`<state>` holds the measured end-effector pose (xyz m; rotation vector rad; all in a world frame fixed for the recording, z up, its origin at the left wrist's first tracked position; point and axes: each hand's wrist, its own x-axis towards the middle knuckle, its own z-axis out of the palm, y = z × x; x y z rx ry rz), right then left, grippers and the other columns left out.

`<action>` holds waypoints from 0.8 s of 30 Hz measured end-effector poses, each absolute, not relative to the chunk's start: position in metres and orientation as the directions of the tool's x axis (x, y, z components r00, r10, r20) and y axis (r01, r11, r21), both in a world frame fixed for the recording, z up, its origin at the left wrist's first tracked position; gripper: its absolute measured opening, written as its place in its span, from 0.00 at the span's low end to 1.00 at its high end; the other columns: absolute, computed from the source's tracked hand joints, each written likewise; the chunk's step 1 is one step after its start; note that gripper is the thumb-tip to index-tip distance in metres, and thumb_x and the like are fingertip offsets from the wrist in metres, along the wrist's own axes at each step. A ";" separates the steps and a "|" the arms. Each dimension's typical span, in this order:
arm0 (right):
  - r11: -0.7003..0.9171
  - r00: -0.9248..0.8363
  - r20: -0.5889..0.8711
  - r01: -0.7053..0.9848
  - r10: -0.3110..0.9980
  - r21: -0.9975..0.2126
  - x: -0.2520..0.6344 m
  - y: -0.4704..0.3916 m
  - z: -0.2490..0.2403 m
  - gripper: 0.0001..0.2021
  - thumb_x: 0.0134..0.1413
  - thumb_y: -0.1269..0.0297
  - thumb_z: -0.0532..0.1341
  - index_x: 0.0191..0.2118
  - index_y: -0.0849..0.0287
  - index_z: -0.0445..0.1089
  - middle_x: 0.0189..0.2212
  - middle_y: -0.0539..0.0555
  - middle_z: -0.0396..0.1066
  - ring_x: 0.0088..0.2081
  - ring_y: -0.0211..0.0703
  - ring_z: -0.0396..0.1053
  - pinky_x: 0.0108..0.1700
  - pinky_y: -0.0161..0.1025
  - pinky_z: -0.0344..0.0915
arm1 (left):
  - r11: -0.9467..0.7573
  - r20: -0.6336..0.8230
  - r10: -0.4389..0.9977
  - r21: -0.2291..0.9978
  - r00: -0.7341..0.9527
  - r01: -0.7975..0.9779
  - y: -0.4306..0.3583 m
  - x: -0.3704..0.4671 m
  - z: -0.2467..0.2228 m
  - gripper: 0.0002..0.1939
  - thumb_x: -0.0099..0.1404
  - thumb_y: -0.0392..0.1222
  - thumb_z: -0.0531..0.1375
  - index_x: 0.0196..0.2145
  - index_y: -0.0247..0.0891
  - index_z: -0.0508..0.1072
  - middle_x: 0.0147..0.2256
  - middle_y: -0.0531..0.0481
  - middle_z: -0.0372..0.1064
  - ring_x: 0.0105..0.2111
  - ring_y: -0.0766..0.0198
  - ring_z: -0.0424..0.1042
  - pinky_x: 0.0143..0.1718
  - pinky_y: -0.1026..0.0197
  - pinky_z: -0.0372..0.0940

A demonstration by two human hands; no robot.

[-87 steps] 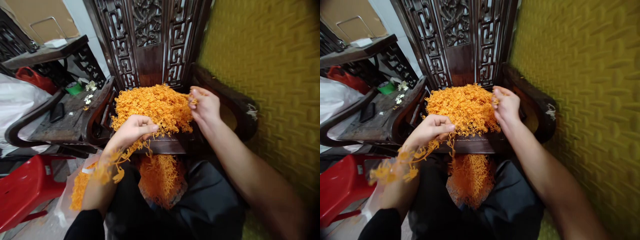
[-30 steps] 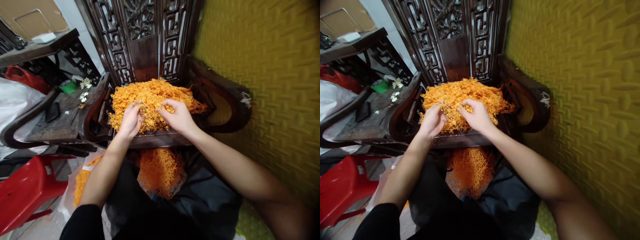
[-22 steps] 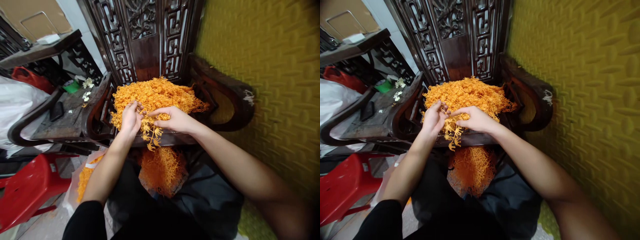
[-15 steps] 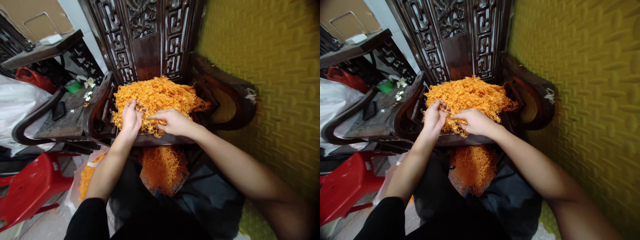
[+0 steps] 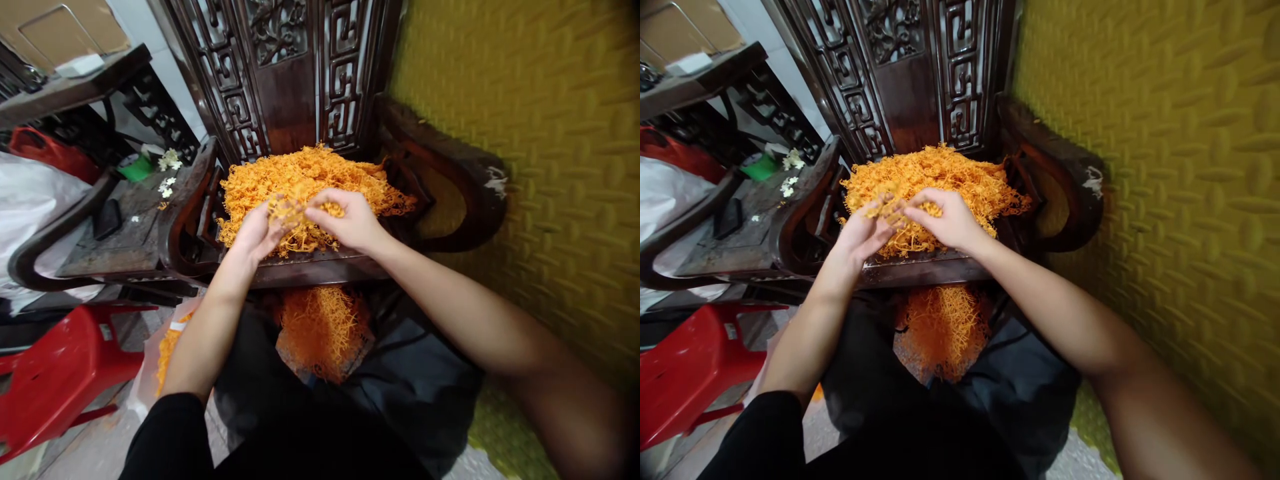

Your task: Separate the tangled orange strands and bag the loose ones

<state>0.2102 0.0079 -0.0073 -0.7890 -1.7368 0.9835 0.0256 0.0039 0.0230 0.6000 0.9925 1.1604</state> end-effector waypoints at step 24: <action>-0.165 -0.303 -0.118 -0.135 0.946 -0.977 0.195 0.010 -0.007 0.25 0.48 0.39 0.72 0.31 0.56 0.66 0.15 0.44 0.56 0.16 0.31 0.50 0.17 0.34 0.40 | 0.000 -0.003 1.000 0.968 -0.011 -0.253 -0.002 0.034 0.003 0.40 0.41 0.32 0.78 0.48 0.39 0.66 0.35 0.56 0.73 0.31 0.70 0.75 0.39 0.64 0.70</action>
